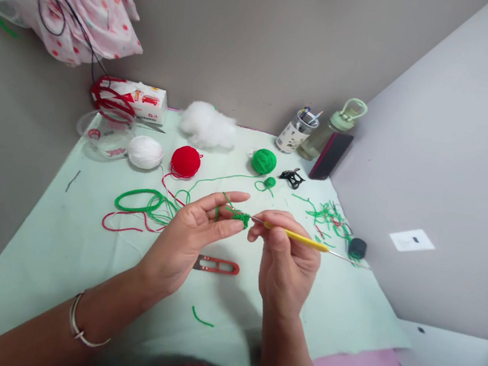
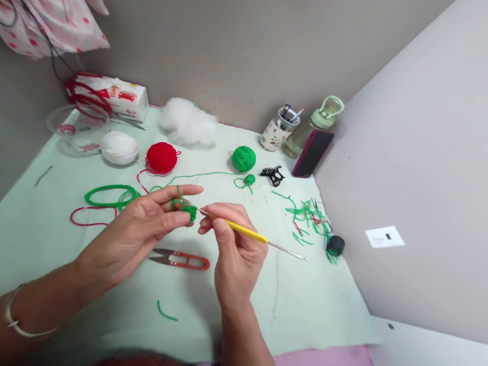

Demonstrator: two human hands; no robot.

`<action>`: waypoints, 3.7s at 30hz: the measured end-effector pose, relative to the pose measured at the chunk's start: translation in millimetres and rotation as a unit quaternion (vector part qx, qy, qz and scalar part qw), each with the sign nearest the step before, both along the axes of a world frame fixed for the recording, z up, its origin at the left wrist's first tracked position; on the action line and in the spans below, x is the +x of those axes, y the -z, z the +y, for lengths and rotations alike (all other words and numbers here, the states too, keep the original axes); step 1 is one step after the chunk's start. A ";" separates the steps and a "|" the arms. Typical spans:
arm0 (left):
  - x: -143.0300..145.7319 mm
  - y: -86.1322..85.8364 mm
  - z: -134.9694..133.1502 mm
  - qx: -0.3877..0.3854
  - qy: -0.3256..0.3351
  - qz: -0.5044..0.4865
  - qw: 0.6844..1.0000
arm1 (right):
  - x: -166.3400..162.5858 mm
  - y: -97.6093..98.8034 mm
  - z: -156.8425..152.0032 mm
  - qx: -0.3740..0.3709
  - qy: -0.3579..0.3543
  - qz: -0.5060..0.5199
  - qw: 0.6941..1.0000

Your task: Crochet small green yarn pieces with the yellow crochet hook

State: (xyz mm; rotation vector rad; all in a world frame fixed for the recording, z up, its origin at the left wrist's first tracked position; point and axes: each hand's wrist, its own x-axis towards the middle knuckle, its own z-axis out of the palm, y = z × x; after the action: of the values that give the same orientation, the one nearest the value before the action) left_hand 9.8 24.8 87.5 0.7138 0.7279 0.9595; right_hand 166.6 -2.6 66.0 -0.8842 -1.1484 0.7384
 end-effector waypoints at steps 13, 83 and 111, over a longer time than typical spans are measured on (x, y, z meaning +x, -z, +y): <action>0.5 4.8 -0.2 0.018 -0.019 -0.004 1.000 | -4.4 -4.0 -2.9 0.013 0.021 -0.021 0.999; -7.5 3.8 1.8 0.087 0.005 0.035 0.996 | 3.2 -7.8 -6.0 0.053 -0.001 -0.045 0.998; 0.7 1.1 -2.8 0.035 -0.009 -0.001 0.999 | 0.9 15.0 -12.2 0.195 0.182 -0.434 0.861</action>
State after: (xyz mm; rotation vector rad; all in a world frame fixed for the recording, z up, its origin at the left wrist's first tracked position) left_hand 10.6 21.9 86.4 0.7689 0.7023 1.0053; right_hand 167.5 -14.8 51.0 -1.0662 -1.7656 -0.2719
